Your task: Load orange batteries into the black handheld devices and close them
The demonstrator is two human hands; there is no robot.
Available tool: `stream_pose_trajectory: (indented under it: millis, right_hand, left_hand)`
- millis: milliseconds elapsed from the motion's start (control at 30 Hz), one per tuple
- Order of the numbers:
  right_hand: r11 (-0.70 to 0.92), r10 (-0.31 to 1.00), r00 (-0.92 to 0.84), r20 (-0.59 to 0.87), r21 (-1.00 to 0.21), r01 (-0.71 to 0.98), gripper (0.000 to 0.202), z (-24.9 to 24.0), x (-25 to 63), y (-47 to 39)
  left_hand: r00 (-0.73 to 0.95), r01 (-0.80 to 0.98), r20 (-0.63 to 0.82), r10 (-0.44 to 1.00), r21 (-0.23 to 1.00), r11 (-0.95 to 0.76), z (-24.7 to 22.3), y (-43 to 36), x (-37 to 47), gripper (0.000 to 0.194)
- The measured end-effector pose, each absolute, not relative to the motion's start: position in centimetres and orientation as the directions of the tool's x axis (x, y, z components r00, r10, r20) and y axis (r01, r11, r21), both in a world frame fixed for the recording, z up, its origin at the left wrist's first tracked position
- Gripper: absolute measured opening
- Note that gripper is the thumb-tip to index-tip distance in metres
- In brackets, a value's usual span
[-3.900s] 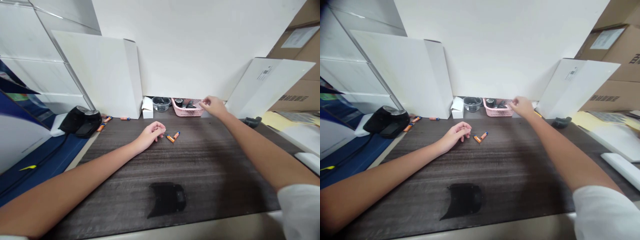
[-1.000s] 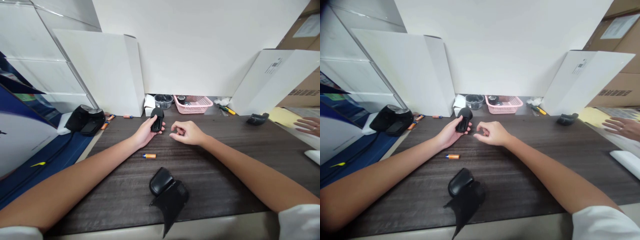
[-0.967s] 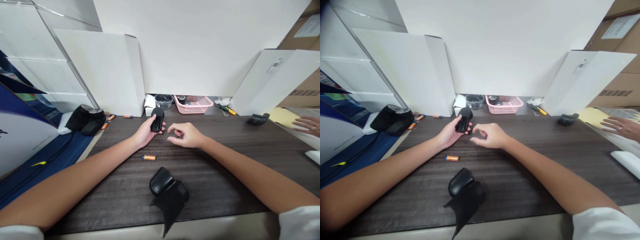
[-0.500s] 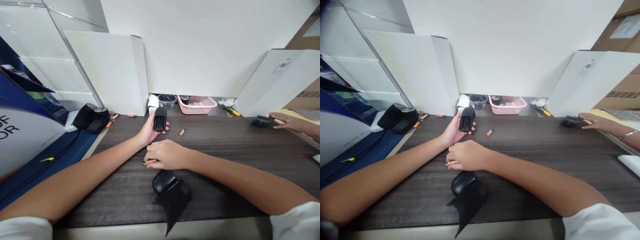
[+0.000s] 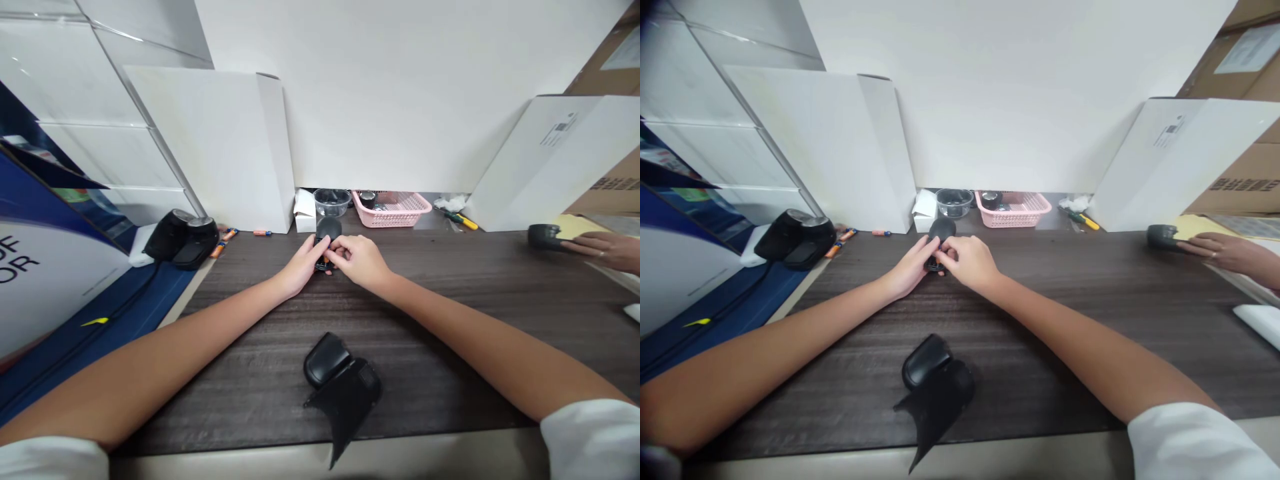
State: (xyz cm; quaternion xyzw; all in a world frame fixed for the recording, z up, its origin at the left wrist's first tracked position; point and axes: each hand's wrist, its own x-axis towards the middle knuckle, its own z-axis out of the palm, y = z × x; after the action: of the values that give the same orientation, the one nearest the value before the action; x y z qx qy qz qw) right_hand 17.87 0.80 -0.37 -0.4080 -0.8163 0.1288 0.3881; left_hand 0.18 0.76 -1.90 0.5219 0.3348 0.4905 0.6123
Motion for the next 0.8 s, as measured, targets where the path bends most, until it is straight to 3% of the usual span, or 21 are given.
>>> stream_pose_trajectory:
  millis: [100,200,267,333,400,467,667,800]
  right_hand:
    - [0.674,0.705,-0.381,0.598,-0.399,0.621,0.024,0.1,18.2,0.7]
    - [0.654,0.727,-0.365,0.582,-0.425,0.625,0.021,1.5,20.2,1.6]
    - [0.62,0.781,-0.44,0.444,-0.457,0.638,0.014,2.5,22.2,2.9]
    - [0.572,0.801,-0.577,0.161,-0.489,0.658,0.014,3.2,24.4,4.2]
    - [0.474,0.782,-0.613,-0.109,-0.536,0.699,0.034,3.3,26.1,5.1]
    - [0.429,0.761,-0.617,-0.203,-0.556,0.712,0.042,3.0,26.9,5.5]
    - [0.437,0.805,-0.585,-0.103,-0.564,0.701,0.029,2.0,25.3,4.9]
    - [0.304,0.815,-0.577,-0.052,-0.809,0.504,0.041,1.2,22.8,4.0]
  left_hand:
    - [0.312,-0.234,0.113,0.943,0.971,-0.039,-1.9,0.9,0.1,0.048]
    - [0.305,-0.205,0.08,0.949,0.979,-0.017,-1.9,1.1,-0.1,0.05]
    - [0.284,-0.202,0.061,0.957,0.979,-0.002,-1.8,1.3,-0.2,0.049]
    - [0.266,-0.21,0.051,0.963,0.978,0.007,-1.8,1.3,-0.3,0.044]
    - [0.26,-0.219,0.045,0.965,0.976,0.013,-1.7,1.2,-0.2,0.038]
    - [0.263,-0.23,0.046,0.964,0.973,0.016,-1.7,1.1,-0.1,0.037]
    - [0.228,-0.236,0.087,0.97,0.971,-0.031,-2.3,1.2,0.2,0.055]
    - [0.223,-0.073,0.18,0.958,0.983,-0.168,-2.7,1.0,0.0,0.056]
